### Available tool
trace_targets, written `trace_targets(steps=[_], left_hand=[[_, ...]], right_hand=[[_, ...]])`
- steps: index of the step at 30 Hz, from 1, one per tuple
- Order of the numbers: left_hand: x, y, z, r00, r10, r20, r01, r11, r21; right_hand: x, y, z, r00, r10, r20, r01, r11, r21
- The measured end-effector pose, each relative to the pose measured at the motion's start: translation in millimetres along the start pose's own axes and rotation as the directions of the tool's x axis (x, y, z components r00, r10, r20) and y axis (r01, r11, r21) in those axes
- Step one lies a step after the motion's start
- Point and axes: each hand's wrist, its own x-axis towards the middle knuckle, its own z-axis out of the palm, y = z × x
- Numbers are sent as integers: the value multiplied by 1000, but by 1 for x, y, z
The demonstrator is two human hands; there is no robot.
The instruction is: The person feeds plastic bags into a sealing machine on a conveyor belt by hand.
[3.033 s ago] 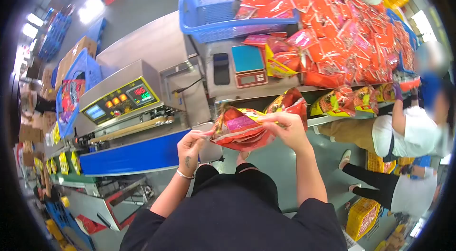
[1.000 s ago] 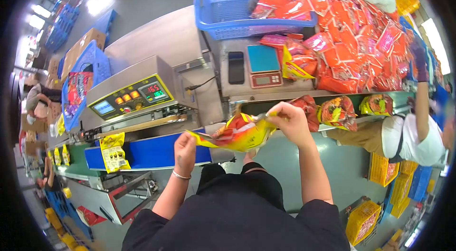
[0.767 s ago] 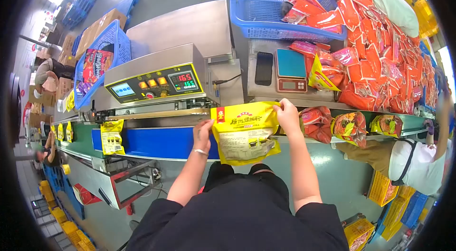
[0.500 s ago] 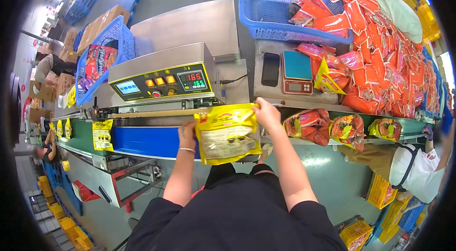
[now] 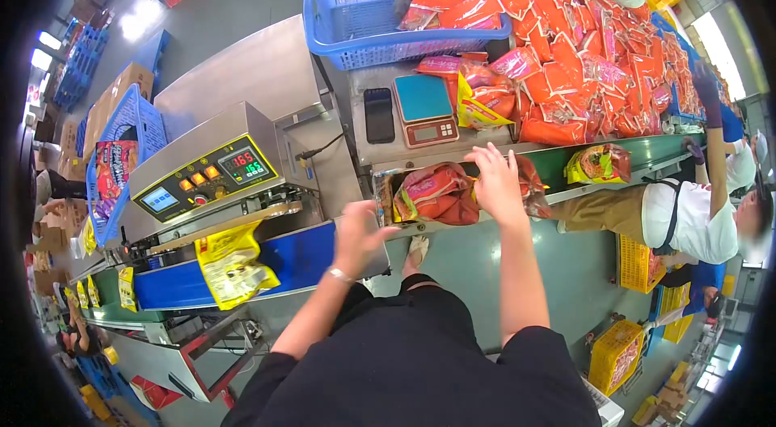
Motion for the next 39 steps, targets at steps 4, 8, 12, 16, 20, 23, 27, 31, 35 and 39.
trace_targets(steps=[4,8,12,16,20,23,27,31,35,39], left_hand=[[5,-3,51,995,29,96,-25,999,-48],[3,25,-14,988,-11,155,79,895,-439],[-23,10,-74,907,-384,174,345,440,-829],[-27,-46,-86,586,-786,196,483,145,-864],[-36,-125,-65,468,-876,116,584,208,-784],[-46,-154,-73,449,-893,37,569,254,-782],[-65,-170,-127,361,-922,-142,533,329,-779],[-91,-191,-185,377,-882,-282,545,457,-703],[-63,-129,-153,611,-389,-689,261,921,-289],[-9,-9,-26,992,-104,-70,98,992,-81]], right_hand=[[-2,21,1,967,-213,141,183,963,199],[-12,7,-29,983,-140,117,7,673,740],[6,-54,-46,982,72,177,-189,239,952],[26,-72,42,953,164,255,-303,544,783],[14,-74,131,919,293,265,-395,705,589],[23,-96,154,890,287,354,-442,734,516],[26,-160,173,887,163,433,-375,802,465],[21,-199,172,890,-25,455,-384,497,778],[18,-127,49,990,21,140,-130,526,841],[-23,-4,-18,986,90,144,-136,926,352]])
